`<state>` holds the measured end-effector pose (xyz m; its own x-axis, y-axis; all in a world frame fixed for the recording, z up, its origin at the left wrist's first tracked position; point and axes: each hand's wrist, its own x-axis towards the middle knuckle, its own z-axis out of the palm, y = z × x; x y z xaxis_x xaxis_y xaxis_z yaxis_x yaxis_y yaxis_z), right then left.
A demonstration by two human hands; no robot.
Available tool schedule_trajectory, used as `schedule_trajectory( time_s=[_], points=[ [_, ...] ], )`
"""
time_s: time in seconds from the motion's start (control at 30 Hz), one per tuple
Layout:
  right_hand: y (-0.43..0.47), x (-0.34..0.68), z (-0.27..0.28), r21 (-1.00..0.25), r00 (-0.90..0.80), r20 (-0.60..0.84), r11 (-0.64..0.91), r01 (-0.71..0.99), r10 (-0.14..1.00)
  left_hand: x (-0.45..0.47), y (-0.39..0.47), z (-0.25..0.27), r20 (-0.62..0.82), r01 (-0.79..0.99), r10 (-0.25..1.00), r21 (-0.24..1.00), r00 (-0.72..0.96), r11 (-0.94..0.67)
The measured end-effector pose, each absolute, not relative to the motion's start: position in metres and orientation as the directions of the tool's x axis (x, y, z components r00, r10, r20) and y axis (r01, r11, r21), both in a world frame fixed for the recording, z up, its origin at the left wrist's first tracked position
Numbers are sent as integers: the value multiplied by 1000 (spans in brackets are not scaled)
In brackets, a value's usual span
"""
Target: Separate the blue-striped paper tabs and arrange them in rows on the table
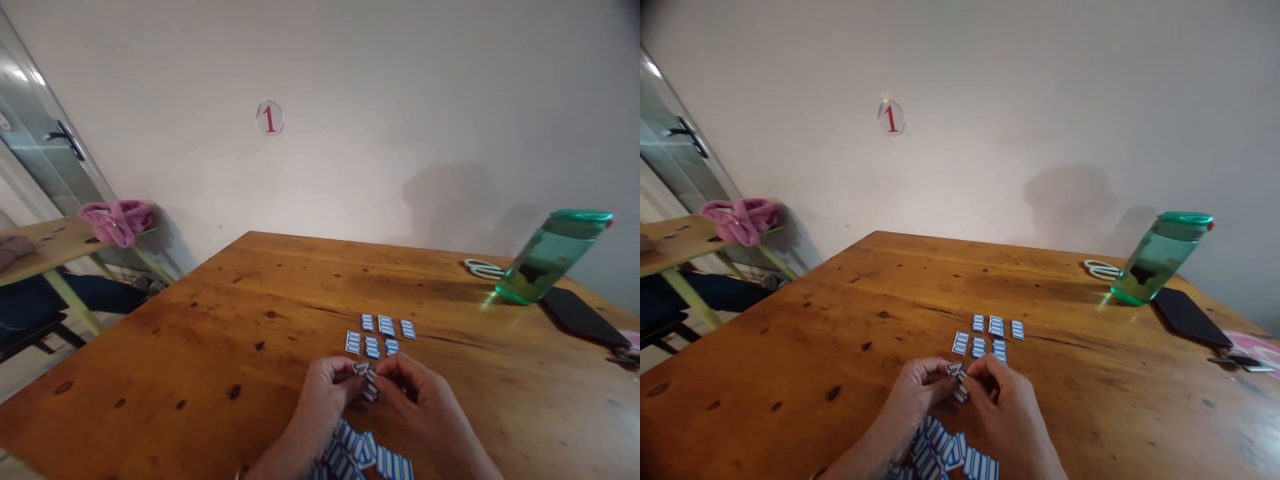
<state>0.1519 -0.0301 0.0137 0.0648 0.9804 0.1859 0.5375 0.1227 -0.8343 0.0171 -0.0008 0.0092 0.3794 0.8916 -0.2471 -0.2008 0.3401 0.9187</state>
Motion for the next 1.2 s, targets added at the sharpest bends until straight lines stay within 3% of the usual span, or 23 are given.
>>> schedule_trajectory(
  time_s=[0.13, 0.47, 0.83, 1.2],
  points=[
    [-30, 156, 17, -904, 114, 170, 108, 414, 979, 16, -2, 12, -205, -272, 895, 905, 397, 328],
    [-32, 163, 30, -715, -11, 149, 115, 689, 989, 17, 3, 6, -201, -135, 914, 956, 353, 262],
    [-29, 162, 21, -687, 75, 250, 122, 716, 965, 17, -3, 10, -227, -47, 886, 962, 405, 268],
    [-29, 160, 23, -692, 45, 218, 122, 711, 975, 18, -4, 11, -277, -19, 873, 950, 400, 311]
  ],
)
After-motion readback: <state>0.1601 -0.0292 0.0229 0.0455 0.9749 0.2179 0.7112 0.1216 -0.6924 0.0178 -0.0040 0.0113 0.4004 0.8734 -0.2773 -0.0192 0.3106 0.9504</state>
